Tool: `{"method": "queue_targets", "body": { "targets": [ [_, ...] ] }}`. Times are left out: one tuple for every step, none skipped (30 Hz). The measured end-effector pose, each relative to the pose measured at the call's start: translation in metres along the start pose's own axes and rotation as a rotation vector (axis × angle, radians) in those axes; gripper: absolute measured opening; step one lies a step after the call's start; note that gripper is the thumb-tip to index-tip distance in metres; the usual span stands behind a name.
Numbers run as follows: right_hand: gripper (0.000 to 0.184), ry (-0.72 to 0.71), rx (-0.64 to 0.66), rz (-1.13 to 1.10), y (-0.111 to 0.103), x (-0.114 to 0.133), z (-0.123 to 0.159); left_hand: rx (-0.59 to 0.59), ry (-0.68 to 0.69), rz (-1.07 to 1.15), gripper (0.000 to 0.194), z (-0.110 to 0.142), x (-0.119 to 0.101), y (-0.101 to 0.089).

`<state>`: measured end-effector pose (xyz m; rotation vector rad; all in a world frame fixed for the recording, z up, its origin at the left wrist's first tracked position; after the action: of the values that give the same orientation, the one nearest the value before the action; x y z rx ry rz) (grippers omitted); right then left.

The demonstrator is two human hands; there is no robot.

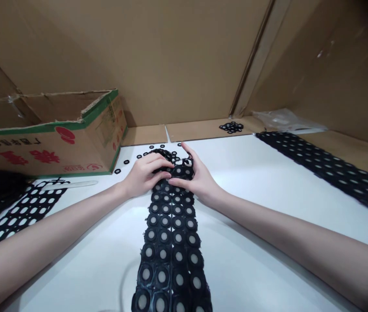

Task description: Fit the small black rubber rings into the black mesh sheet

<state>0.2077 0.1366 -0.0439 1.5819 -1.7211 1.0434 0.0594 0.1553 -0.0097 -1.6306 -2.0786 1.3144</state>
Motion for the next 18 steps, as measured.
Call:
{"method": "queue_targets", "body": {
  "targets": [
    [0.100,-0.020,0.010,0.028,0.000,0.002,0.000,0.013,-0.016,0.004,0.014,0.000,0.001,0.001],
    [0.098,-0.041,0.021,0.057,-0.001,0.003,0.000,0.032,-0.032,0.006,0.013,0.000,0.003,0.002],
    [0.096,-0.064,0.033,0.084,-0.001,0.005,0.000,0.054,-0.048,0.010,0.012,0.001,0.003,0.003],
    [0.094,-0.086,0.045,0.107,0.000,0.006,0.000,0.074,-0.067,0.018,0.011,0.001,0.004,0.004],
    [0.093,-0.104,0.058,0.125,0.000,0.007,0.000,0.090,-0.090,0.033,0.011,0.001,0.005,0.005],
    [0.093,-0.120,0.070,0.136,0.000,0.008,0.000,0.103,-0.117,0.053,0.012,0.002,0.005,0.005],
    [0.093,-0.132,0.079,0.144,0.001,0.008,0.000,0.112,-0.146,0.080,0.014,0.002,0.006,0.005],
    [0.093,-0.141,0.089,0.150,0.001,0.009,0.000,0.117,-0.175,0.109,0.016,0.002,0.006,0.005],
    [0.093,-0.147,0.098,0.155,0.002,0.009,0.000,0.119,-0.200,0.136,0.018,0.002,0.006,0.005],
    [0.094,-0.153,0.109,0.159,0.002,0.009,0.000,0.118,-0.221,0.160,0.020,0.002,0.006,0.006],
    [0.094,-0.158,0.120,0.164,0.003,0.009,0.000,0.111,-0.243,0.182,0.020,0.002,0.006,0.006],
    [0.094,-0.163,0.131,0.168,0.004,0.010,-0.001,0.091,-0.270,0.206,0.020,0.001,0.008,0.006],
    [0.094,-0.167,0.140,0.167,0.004,0.010,0.000,0.058,-0.306,0.243,0.019,0.000,0.010,0.005],
    [0.094,-0.168,0.143,0.161,0.005,0.011,0.000,0.018,-0.350,0.295,0.017,-0.001,0.014,0.004],
    [0.094,-0.162,0.138,0.148,0.005,0.011,0.000,-0.023,-0.399,0.359,0.016,-0.002,0.019,0.003],
    [0.094,-0.151,0.127,0.130,0.005,0.011,0.001,-0.074,-0.449,0.425,0.014,-0.002,0.025,0.002],
    [0.095,-0.135,0.116,0.111,0.005,0.011,0.002,-0.136,-0.496,0.482,0.011,-0.003,0.033,0.000],
    [0.095,-0.114,0.108,0.091,0.005,0.010,0.003,-0.203,-0.540,0.522,0.008,-0.003,0.041,-0.003]
  ]
}}
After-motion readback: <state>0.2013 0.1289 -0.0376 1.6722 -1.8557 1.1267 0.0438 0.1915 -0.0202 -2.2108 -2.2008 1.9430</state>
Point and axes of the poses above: each hand's wrist, its own z-axis away from the middle knuckle, its own y-axis out of the palm, x = y × z, the point moved 5 cm from there along -z, towards the middle knuckle, and after that the axes turned 13 degrees about -y, right-handed, at the moved point
